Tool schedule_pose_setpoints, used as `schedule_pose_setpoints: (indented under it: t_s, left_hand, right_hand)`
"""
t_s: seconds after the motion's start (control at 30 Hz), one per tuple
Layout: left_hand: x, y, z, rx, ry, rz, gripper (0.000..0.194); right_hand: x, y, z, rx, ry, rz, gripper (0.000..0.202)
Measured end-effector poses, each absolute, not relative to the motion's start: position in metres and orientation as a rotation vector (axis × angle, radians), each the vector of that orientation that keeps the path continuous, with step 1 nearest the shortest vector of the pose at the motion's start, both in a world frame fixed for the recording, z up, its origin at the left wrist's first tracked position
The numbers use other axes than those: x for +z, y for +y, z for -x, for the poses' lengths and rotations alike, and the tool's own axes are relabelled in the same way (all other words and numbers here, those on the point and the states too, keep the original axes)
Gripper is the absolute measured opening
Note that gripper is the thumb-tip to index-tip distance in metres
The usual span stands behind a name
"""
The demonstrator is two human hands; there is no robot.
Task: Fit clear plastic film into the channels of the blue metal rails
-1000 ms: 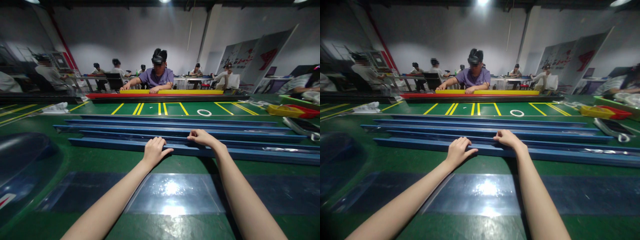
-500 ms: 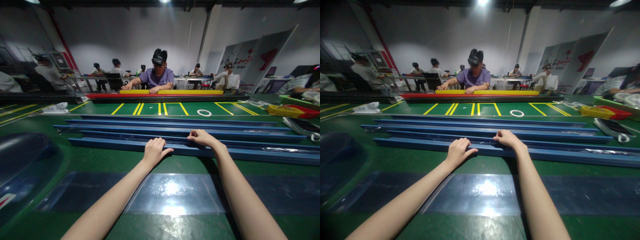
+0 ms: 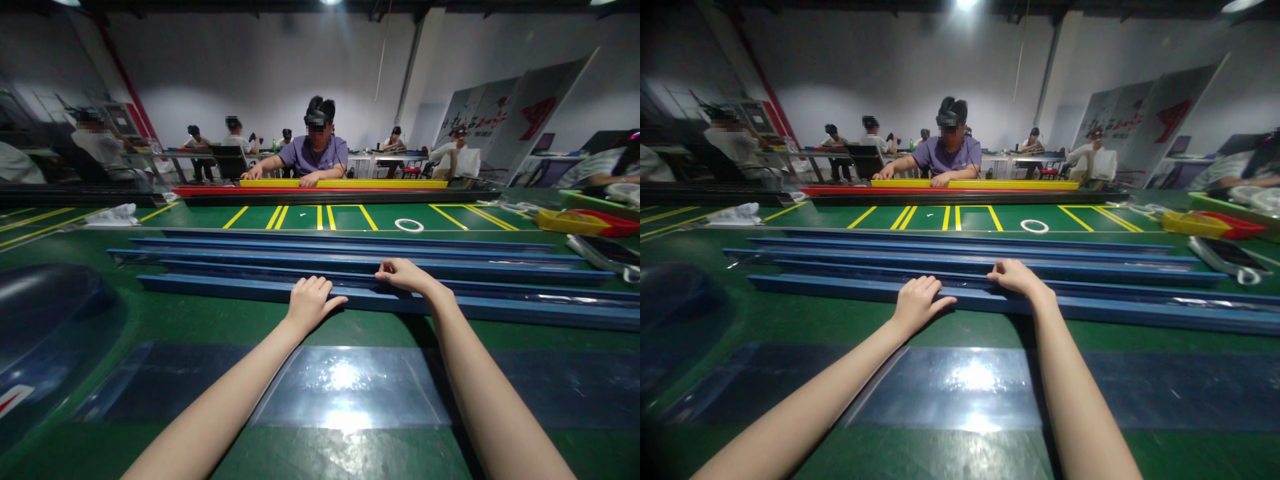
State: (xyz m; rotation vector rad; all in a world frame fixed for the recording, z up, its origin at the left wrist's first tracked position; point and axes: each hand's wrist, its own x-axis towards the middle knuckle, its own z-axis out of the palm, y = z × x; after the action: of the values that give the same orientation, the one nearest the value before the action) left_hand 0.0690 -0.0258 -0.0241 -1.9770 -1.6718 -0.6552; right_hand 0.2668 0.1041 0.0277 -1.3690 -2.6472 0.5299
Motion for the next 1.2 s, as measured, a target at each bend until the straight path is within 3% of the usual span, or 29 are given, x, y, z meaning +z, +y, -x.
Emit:
schedule_pose_setpoints:
  t_s: [1.2]
  left_hand:
    - [-0.0258, -0.0253, -0.0699, -0.601, -1.662, 1.986, 0.041]
  right_hand:
    - [0.0308, 0.1016, -0.2624, 0.416, -2.727, 1.381, 0.018]
